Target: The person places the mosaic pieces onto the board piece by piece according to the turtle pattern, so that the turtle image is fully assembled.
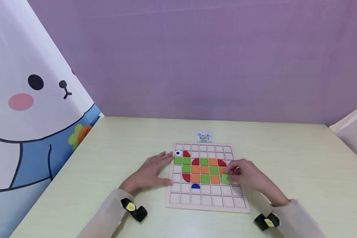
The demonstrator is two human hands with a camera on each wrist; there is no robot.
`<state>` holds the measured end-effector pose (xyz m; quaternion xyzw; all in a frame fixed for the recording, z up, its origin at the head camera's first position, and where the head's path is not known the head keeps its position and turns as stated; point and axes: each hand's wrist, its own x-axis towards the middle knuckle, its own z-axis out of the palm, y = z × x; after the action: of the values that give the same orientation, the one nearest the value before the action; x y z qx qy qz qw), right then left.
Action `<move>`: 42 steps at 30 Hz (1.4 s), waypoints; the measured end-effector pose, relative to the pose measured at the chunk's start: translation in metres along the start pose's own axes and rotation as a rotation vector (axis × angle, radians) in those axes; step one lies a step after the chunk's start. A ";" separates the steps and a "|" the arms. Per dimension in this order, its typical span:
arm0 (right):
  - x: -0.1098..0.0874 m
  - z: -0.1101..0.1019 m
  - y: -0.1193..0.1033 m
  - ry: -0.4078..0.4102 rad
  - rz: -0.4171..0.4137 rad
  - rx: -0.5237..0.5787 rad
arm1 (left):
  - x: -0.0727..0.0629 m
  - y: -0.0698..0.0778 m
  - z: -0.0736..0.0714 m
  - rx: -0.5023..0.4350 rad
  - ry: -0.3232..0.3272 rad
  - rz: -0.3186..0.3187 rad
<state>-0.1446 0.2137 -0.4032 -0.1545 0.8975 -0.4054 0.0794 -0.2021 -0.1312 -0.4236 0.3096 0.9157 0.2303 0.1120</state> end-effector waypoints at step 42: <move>-0.007 -0.009 0.000 0.029 0.053 -0.074 | 0.001 0.001 0.000 0.005 -0.006 0.007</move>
<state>-0.1407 0.2227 -0.3969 -0.1276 0.9166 -0.3720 0.0713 -0.2022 -0.1299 -0.4236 0.3137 0.9149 0.2276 0.1131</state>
